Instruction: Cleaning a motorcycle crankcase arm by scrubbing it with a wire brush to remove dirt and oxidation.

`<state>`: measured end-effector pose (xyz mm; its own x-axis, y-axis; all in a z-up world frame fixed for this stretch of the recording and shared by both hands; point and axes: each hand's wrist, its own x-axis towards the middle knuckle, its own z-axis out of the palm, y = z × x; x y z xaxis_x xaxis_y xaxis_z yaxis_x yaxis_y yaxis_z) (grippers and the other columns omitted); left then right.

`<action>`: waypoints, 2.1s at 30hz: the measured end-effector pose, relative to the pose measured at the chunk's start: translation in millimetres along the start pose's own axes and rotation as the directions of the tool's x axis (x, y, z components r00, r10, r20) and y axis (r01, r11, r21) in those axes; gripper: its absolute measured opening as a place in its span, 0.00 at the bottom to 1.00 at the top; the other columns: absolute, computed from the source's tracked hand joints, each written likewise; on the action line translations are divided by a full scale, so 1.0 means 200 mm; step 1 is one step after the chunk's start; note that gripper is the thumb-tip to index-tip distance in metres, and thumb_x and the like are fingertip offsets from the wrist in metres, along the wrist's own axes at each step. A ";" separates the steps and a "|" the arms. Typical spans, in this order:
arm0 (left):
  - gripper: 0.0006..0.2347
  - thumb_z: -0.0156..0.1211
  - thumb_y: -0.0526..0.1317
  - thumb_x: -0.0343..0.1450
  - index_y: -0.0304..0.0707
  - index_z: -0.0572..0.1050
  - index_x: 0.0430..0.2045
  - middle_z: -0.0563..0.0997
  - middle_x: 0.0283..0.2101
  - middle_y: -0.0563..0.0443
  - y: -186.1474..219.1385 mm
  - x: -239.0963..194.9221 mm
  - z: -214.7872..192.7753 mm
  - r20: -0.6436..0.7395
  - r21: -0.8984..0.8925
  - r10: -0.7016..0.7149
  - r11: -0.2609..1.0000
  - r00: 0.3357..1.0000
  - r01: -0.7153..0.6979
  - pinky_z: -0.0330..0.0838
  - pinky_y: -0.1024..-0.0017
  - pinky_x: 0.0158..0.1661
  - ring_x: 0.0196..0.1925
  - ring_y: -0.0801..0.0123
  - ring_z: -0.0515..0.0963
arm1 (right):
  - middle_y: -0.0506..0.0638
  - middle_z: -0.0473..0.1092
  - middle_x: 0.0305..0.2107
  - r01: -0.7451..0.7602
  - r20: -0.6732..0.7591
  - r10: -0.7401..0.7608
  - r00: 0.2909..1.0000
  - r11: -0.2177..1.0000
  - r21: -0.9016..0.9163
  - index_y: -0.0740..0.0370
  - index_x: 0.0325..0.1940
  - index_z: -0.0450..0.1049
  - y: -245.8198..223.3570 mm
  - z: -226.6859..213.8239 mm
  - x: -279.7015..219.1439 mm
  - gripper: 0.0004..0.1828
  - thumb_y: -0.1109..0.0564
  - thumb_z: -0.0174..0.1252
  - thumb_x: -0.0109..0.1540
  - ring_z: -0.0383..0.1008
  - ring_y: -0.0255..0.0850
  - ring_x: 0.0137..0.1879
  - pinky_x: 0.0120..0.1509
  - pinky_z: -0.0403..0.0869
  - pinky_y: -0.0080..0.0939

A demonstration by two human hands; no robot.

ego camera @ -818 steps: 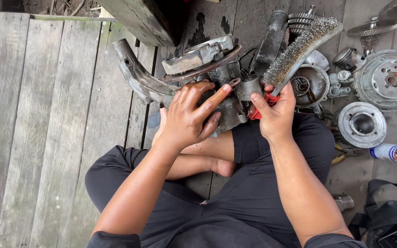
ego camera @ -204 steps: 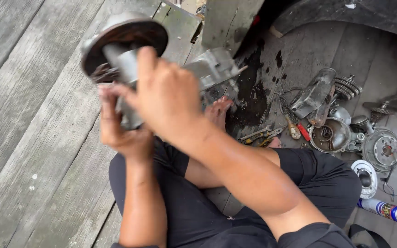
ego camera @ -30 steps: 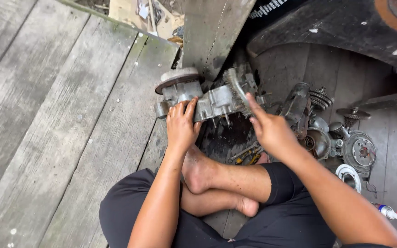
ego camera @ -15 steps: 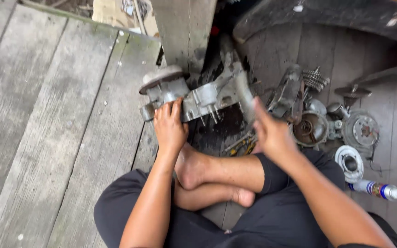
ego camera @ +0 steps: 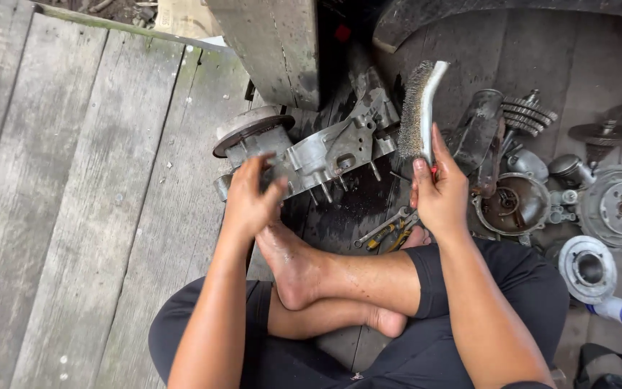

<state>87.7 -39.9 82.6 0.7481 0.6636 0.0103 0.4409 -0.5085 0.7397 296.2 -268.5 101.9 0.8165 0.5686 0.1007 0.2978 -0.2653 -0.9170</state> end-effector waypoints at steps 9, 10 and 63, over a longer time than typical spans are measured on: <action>0.43 0.69 0.65 0.60 0.58 0.60 0.71 0.68 0.68 0.35 0.53 0.49 0.01 0.461 0.484 -0.316 0.873 0.829 0.063 0.59 0.28 0.60 0.72 0.37 0.63 | 0.54 0.65 0.17 -0.017 0.002 0.017 1.000 0.954 0.298 0.56 0.78 0.57 0.11 -0.04 0.07 0.29 0.68 0.48 0.73 0.67 0.38 0.15 0.17 0.69 0.34; 0.46 0.70 0.67 0.58 0.58 0.58 0.72 0.69 0.67 0.37 0.56 0.50 0.00 0.455 0.545 -0.350 0.837 0.819 0.055 0.58 0.27 0.60 0.72 0.38 0.63 | 0.55 0.66 0.18 0.017 -0.015 -0.013 1.000 0.948 0.317 0.57 0.78 0.57 0.11 -0.05 0.07 0.29 0.68 0.48 0.73 0.68 0.39 0.16 0.18 0.69 0.34; 0.17 0.36 0.47 0.78 0.44 0.69 0.21 0.74 0.21 0.46 0.34 0.08 0.38 -0.310 0.119 0.192 0.979 0.931 -0.163 0.73 0.53 0.31 0.28 0.45 0.80 | 0.73 0.77 0.29 0.293 0.365 -0.040 0.930 0.678 -0.674 0.48 0.81 0.55 -0.37 -0.04 -0.22 0.33 0.60 0.49 0.70 0.81 0.63 0.34 0.34 0.81 0.54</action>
<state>167.9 -105.5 82.0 0.6272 0.6903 0.3607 0.3689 -0.6712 0.6430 242.9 -279.7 168.3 0.5671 0.8236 -0.0109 0.7749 -0.5380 -0.3316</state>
